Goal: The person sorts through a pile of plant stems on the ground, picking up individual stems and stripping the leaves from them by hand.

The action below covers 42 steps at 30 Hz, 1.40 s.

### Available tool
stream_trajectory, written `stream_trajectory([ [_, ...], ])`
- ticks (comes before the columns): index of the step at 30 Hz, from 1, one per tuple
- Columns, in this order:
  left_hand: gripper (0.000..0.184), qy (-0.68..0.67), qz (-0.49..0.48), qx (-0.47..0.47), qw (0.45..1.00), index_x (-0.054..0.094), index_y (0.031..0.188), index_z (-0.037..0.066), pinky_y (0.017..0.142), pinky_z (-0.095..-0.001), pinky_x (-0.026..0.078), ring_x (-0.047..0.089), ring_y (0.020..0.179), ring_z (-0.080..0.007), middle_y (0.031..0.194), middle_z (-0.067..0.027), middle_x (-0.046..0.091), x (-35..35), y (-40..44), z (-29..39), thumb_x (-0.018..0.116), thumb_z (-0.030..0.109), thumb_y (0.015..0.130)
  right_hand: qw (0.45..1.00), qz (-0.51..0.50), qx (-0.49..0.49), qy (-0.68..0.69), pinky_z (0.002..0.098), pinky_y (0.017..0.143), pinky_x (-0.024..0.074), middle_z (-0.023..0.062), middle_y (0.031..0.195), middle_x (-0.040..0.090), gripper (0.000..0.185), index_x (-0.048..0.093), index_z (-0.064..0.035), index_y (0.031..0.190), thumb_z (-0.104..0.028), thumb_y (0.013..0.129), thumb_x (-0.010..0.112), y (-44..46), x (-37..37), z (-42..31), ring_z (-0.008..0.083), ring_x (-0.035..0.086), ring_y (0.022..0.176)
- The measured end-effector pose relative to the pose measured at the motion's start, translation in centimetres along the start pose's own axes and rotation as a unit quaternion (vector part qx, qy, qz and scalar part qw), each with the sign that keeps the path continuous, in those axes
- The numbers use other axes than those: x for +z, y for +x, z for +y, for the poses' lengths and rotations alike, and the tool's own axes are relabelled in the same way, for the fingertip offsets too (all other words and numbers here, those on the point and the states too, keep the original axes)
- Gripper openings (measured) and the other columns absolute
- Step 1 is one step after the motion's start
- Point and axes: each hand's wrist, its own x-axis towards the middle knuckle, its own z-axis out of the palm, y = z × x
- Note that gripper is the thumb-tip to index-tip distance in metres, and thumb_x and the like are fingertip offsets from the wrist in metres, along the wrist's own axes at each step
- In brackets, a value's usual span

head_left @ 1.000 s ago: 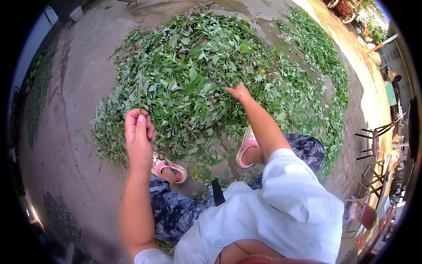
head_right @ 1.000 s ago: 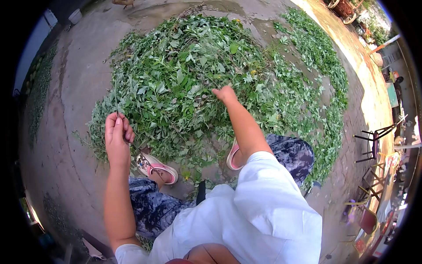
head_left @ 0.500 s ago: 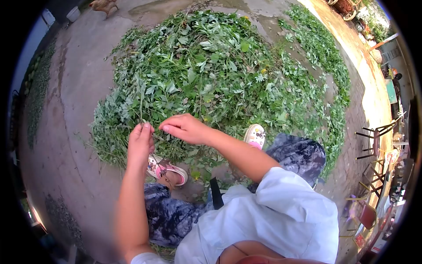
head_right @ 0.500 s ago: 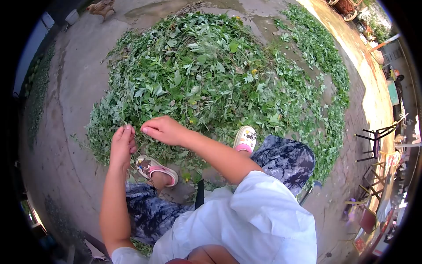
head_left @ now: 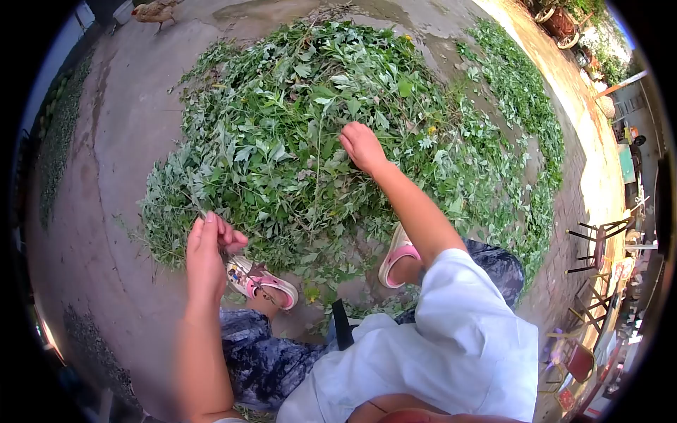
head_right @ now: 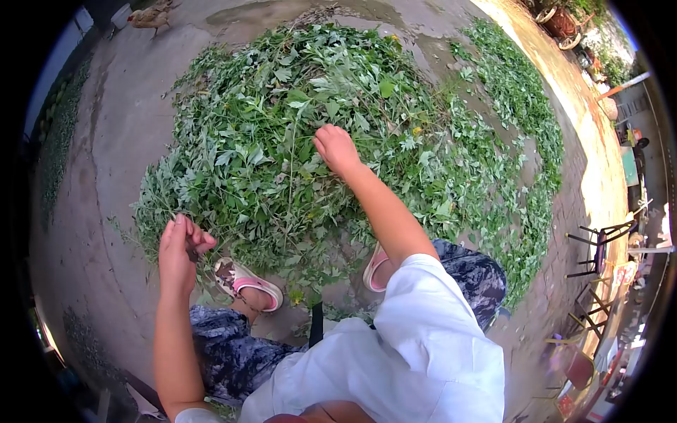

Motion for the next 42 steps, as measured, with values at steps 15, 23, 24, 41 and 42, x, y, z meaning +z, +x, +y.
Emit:
stream_trajectory([
  [15,0.021,0.017,-0.033,-0.028,0.999,0.047,0.085,0.008,0.039,-0.0181,0.020,0.024,0.045,-0.0022,0.058,0.0067,0.028,-0.3,-0.8,0.7,0.039,0.026,0.092,0.892,-0.148,0.400,-0.148,0.0412,0.080,0.0450,0.0197,0.095,0.060,0.029,0.059,-0.0040,0.099,-0.022,0.079,0.050,-2.5,-2.6,6.4,0.0343,0.057,0.092],
  [23,0.023,0.022,-0.086,-0.049,0.995,0.049,0.088,0.007,0.043,-0.0182,0.026,0.029,0.048,-0.0033,0.067,0.0036,0.036,-0.2,-0.4,-0.5,0.038,0.026,0.093,0.923,-0.153,0.351,-0.022,0.0440,0.073,0.0464,0.0197,0.087,0.061,0.029,0.059,-0.0014,0.085,-0.028,0.081,0.047,-5.5,-2.4,-0.7,0.0363,0.058,0.082],
  [24,0.027,0.028,-0.085,-0.056,0.994,0.048,0.087,0.006,0.045,-0.0199,0.028,0.031,0.050,-0.0046,0.069,0.0026,0.039,0.0,-0.3,-0.9,0.039,0.031,0.092,0.937,-0.150,0.316,0.005,0.0441,0.072,0.0464,0.0203,0.082,0.061,0.028,0.060,-0.0018,0.082,-0.027,0.081,0.048,-5.2,-2.6,-2.9,0.0376,0.058,0.079],
  [41,0.034,-0.104,0.214,0.327,0.915,0.031,0.066,0.010,0.056,-0.0262,0.034,0.033,0.053,-0.0129,0.057,-0.0004,0.029,-8.7,-4.5,7.3,0.041,0.030,0.092,0.937,0.180,0.234,0.189,0.0368,0.075,0.0413,0.0120,0.084,0.053,0.012,0.059,-0.0044,0.079,-0.016,0.075,0.059,-3.9,-3.0,-3.9,0.0292,0.050,0.085],
  [42,0.035,-0.070,0.288,0.371,0.880,0.029,0.064,0.010,0.056,-0.0256,0.034,0.031,0.052,-0.0129,0.057,-0.0006,0.028,-11.1,-6.2,8.5,0.039,0.026,0.092,0.922,0.192,0.305,0.139,0.0373,0.077,0.0409,0.0127,0.089,0.051,0.012,0.059,-0.0058,0.081,-0.016,0.074,0.059,-4.4,-2.7,0.0,0.0299,0.048,0.090],
])
